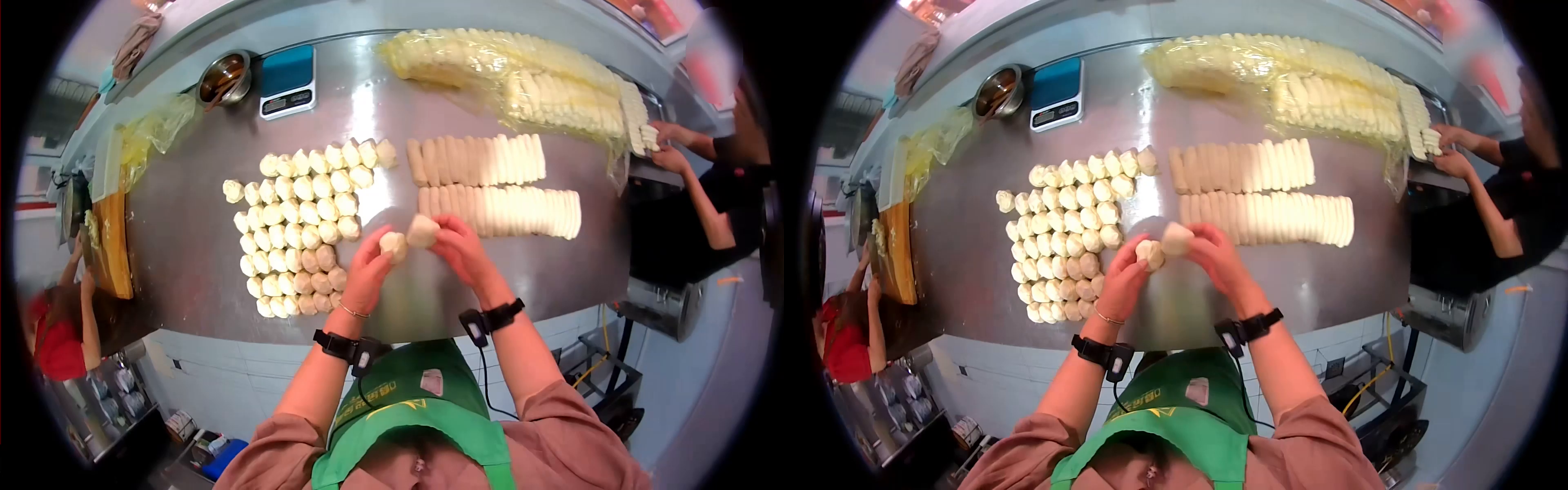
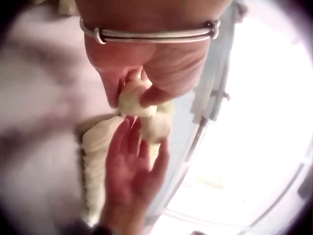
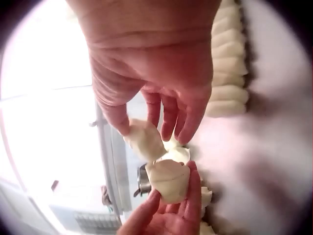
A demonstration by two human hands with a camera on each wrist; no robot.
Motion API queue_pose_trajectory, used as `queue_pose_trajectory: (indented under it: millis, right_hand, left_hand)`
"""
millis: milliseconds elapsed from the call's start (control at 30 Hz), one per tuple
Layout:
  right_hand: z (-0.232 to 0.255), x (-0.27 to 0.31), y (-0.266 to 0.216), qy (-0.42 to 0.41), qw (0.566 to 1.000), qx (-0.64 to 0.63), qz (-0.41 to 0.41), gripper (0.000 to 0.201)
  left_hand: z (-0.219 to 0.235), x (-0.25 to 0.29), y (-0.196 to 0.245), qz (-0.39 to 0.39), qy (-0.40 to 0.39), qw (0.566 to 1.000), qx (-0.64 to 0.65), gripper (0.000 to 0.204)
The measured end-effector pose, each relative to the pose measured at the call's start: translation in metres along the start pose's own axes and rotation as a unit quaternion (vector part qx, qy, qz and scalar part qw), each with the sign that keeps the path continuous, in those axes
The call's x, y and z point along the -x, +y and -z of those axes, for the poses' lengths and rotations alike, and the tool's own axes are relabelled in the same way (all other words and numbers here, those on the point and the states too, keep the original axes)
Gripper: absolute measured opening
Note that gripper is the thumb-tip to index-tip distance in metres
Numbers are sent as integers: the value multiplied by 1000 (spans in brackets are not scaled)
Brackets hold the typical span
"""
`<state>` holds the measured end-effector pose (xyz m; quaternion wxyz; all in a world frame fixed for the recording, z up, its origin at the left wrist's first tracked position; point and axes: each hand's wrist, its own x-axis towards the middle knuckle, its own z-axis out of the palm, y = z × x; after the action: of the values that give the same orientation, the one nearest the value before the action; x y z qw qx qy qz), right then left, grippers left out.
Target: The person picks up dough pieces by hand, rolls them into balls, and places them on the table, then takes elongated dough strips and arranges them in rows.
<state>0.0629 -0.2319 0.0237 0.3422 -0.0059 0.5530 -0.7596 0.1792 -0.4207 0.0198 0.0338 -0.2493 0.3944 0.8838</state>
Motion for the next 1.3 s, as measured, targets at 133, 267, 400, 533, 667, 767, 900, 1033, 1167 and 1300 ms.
queue_pose_trajectory:
  millis: [133, 267, 400, 533, 667, 767, 900, 1033, 1167, 1300]
  right_hand:
    - [18, 59, -6, 71, 995, 45, -62, 33]
    - [25, 141, 19, 143, 733, 658, 91, 44]
    - [21, 198, 110, 174, 692, 690, 122, 61]
    - [38, 108, 96, 332, 648, 675, 119, 76]
    - [50, 86, 83, 413, 611, 658, 150, 76]
    - [-2, 185, 139, 275, 672, 683, 85, 78]
    - [3, 202, 146, 241, 692, 679, 42, 80]
    - [63, 93, 83, 411, 627, 652, 115, 74]
    - [49, 115, 99, 336, 640, 684, 99, 75]
    - [-2, 211, 147, 234, 717, 653, 67, 77]
  left_hand:
    - [-10, -6, -17, 85, -38, 996, 5, 38]
    - [-3, 36, -31, -176, -141, 649, -727, 38]
    - [49, 93, -94, -327, -181, 480, -794, 60]
    - [-3, 15, -71, -259, -89, 538, -797, 88]
    - [-20, -14, -71, -309, -48, 526, -791, 90]
    - [25, 78, -90, -220, -176, 525, -803, 92]
    - [38, 94, -94, -235, -183, 535, -791, 89]
    - [-26, -29, -68, -319, -22, 520, -792, 91]
    - [-4, 9, -84, -277, -103, 481, -825, 95]
    - [34, 117, -90, -171, -197, 530, -807, 92]
